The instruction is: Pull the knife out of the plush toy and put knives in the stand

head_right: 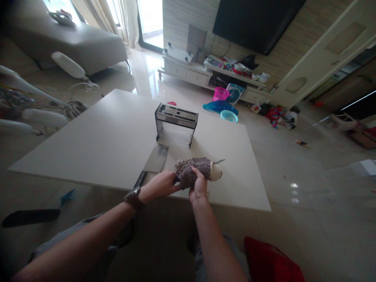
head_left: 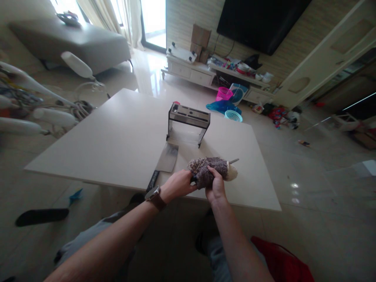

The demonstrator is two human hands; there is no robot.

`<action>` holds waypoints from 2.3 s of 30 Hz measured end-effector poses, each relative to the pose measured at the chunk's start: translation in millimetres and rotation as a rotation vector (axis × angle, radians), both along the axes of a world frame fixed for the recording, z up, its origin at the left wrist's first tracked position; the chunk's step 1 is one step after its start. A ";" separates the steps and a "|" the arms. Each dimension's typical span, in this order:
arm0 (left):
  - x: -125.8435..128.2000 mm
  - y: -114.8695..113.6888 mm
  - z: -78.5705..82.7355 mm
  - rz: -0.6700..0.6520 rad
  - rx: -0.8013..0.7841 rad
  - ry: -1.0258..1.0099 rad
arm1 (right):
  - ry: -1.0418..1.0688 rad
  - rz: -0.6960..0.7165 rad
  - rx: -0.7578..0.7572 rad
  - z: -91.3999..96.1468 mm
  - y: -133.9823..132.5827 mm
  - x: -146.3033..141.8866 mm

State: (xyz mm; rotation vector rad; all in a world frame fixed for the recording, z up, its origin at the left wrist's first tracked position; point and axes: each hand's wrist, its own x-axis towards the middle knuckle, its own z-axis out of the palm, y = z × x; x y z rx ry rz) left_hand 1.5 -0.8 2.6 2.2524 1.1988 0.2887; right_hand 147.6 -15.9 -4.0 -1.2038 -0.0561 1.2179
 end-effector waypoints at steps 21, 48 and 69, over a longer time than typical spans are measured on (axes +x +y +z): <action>0.6 -1.6 2.3 0.004 -0.014 0.017 | 0.004 -0.005 0.001 1.8 0.2 -0.6; 1.1 -2.1 4.2 0.011 -0.021 0.003 | 0.011 0.017 0.004 -4.2 0.4 3.5; -6.0 0.5 11.8 0.012 -0.038 0.144 | -0.102 -0.213 0.123 14.6 16.6 68.0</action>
